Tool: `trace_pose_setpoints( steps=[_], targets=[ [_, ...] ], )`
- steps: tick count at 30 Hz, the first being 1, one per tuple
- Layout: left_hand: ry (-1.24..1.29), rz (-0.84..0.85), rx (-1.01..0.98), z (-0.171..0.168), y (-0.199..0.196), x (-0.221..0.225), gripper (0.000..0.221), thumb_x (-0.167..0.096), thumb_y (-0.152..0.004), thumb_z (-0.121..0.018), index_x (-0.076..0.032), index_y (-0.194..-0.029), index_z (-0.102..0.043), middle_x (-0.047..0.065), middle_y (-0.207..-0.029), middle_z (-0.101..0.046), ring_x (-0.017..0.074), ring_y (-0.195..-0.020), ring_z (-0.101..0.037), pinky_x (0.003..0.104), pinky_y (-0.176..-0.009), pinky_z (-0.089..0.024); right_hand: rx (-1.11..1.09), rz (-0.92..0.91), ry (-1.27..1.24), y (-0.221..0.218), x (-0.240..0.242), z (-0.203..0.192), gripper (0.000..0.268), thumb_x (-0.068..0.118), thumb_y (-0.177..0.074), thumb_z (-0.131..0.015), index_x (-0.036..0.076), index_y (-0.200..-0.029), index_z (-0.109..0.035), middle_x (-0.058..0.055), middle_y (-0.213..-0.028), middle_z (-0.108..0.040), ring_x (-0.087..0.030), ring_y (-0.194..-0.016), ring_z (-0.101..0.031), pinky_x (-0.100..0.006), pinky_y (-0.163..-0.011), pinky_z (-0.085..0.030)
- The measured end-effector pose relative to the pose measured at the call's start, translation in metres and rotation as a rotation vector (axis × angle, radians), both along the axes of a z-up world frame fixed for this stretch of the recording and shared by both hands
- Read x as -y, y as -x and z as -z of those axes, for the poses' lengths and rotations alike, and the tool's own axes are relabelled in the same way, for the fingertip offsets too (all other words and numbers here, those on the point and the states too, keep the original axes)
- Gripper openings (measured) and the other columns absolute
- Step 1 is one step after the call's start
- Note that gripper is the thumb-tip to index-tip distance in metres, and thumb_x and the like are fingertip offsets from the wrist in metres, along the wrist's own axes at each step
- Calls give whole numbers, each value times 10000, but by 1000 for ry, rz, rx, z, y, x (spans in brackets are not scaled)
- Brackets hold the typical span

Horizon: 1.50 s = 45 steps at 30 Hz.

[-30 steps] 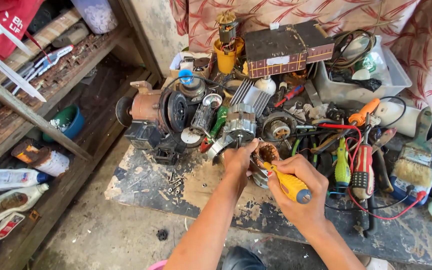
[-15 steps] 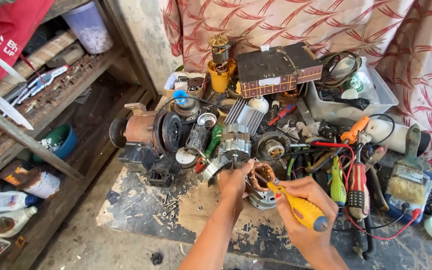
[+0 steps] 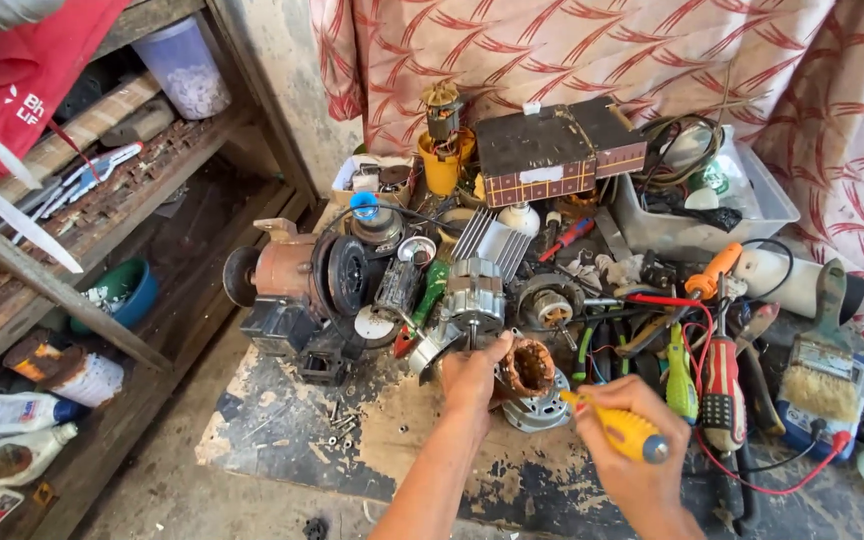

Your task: Inspecting and repairing the internal copper windings of an electric motor using a screwdriver

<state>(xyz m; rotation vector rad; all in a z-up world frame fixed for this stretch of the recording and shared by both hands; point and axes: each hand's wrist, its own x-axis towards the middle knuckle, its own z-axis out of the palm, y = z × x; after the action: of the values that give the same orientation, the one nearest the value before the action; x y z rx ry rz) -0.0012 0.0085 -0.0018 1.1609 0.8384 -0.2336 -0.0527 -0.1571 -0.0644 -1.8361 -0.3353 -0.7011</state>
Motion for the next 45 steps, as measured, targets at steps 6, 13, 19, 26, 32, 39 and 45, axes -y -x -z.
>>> trace_pose_setpoints(
  steps=[6,13,19,26,32,39,45],
  targets=[
    [2,8,9,-3,-5,-1,779,-276,-837,-807,-26,-1424,-359,217,-1432,-534,332,-1324,-553,499,-1182,-414,-27,-36,-75,3,12,18,154,-67,-776,-739,22,-866,-652,-160,-878,-740,-237,-809,-818,-255,-564,-708],
    [-10,-12,4,11,-7,-1,871,-281,-775,-858,-9,-1435,-359,195,-1436,-551,307,-1370,-505,488,-1227,-334,-94,-12,-135,-2,19,24,176,-97,-744,-756,11,-862,-683,-166,-912,-772,-228,-791,-790,-269,-631,-688],
    [-1,98,57,7,-7,-6,812,-248,-718,-852,16,-1371,-449,164,-1506,-503,311,-1434,-430,523,-1251,-258,91,-25,-384,-5,17,-13,116,-167,-839,-551,-51,-839,-545,-259,-848,-688,-261,-548,-687,-253,-414,-563],
    [-52,213,138,23,-12,-8,266,-175,-739,-822,-60,-925,-670,122,-1384,-652,287,-1404,-485,540,-1263,-203,-72,-28,-351,-16,8,-28,66,-36,-889,-658,-27,-858,-600,-215,-923,-739,-259,-558,-739,-330,-533,-656],
    [-48,232,122,24,-17,-11,235,-151,-741,-819,-71,-879,-647,132,-1225,-702,280,-1292,-551,484,-1236,-266,-45,-69,-496,-36,20,-14,130,-182,-863,-567,-52,-858,-575,-221,-889,-696,-298,-793,-770,-248,-480,-610],
    [-57,224,128,34,-18,-12,253,-179,-711,-828,-94,-860,-641,119,-1314,-683,272,-1355,-512,518,-1247,-215,-182,-10,-420,-39,10,-36,123,-121,-822,-623,-19,-765,-583,-189,-818,-659,-278,-642,-721,-310,-451,-574],
    [-50,236,140,38,-18,-12,213,-165,-708,-830,-109,-810,-651,113,-1224,-708,272,-1298,-541,503,-1214,-255,-136,-26,-330,-38,15,-33,140,-126,-810,-611,4,-765,-585,-158,-818,-633,-267,-727,-743,-326,-544,-608]
  ],
)
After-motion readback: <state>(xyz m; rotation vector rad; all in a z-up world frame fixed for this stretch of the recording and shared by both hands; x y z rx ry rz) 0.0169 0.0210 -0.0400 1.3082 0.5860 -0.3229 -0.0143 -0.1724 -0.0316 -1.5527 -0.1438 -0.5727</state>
